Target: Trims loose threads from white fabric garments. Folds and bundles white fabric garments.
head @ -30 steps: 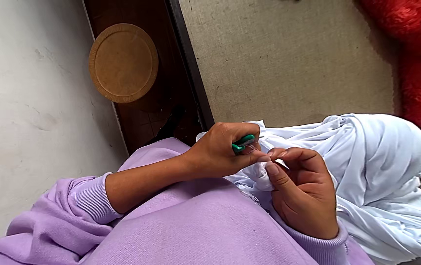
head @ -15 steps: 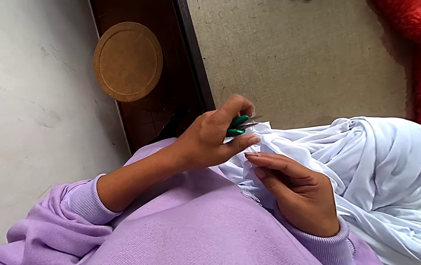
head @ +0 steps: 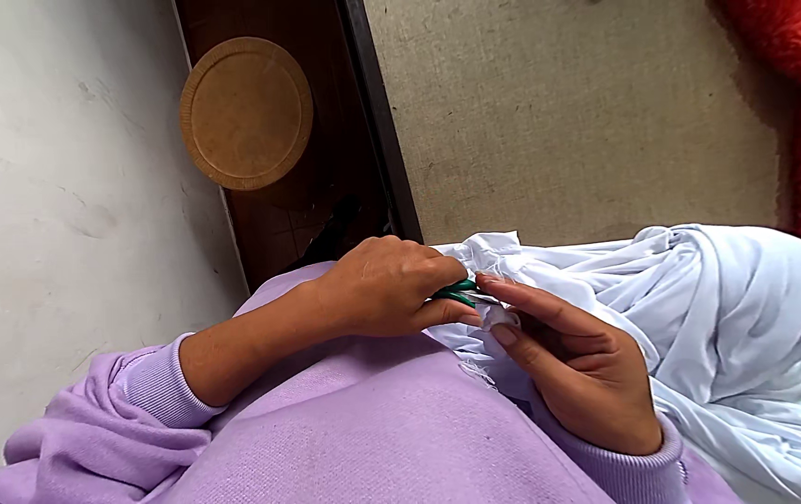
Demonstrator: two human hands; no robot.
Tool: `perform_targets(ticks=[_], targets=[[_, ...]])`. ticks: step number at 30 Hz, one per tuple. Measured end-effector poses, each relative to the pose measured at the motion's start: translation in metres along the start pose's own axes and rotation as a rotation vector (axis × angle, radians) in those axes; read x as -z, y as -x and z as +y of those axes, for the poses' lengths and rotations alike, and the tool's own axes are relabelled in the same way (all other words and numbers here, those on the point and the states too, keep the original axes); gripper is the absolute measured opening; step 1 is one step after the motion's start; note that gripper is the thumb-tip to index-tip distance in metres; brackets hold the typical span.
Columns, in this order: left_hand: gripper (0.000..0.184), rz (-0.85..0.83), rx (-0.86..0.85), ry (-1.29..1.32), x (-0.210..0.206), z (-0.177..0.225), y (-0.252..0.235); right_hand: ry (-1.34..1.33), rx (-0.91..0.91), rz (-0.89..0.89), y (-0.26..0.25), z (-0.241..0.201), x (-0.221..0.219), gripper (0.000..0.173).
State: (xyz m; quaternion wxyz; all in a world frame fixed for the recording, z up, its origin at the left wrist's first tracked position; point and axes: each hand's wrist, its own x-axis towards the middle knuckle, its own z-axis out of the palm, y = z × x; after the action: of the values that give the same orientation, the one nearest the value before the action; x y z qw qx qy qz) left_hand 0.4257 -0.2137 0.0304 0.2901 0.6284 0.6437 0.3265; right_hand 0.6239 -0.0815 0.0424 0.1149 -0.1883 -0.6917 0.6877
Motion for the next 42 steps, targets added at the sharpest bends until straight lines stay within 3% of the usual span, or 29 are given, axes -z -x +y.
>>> perform_targets(ticks=[23,27,31,32,35,37,40,42], targets=[[0.032,0.028,-0.154,-0.063,-0.008,-0.003,0.003,0.036,-0.012,-0.040,-0.001,0.004,-0.003,0.041],[0.027,0.152,-0.177,0.028,-0.005,-0.009,0.002,0.030,-0.037,-0.027,-0.001,0.004,-0.003,0.042],[0.056,0.210,-0.136,0.289,-0.007,-0.010,-0.008,-0.009,-0.043,-0.061,-0.001,0.004,-0.004,0.036],[0.053,0.193,-0.149,0.322,-0.011,-0.009,-0.011,-0.013,-0.032,-0.075,-0.001,0.003,-0.004,0.034],[0.015,0.205,-0.171,0.348,-0.019,-0.011,-0.012,-0.022,-0.018,-0.076,-0.001,0.001,-0.005,0.034],[0.009,0.298,-0.128,0.274,-0.012,-0.021,-0.006,-0.019,-0.003,-0.047,0.000,0.001,-0.006,0.039],[0.013,0.519,0.044,-0.129,0.009,-0.050,0.005,0.058,0.048,0.020,0.004,0.004,-0.006,0.034],[0.049,0.524,0.164,-0.298,0.020,-0.054,0.006,0.116,0.077,0.049,0.004,0.003,-0.007,0.029]])
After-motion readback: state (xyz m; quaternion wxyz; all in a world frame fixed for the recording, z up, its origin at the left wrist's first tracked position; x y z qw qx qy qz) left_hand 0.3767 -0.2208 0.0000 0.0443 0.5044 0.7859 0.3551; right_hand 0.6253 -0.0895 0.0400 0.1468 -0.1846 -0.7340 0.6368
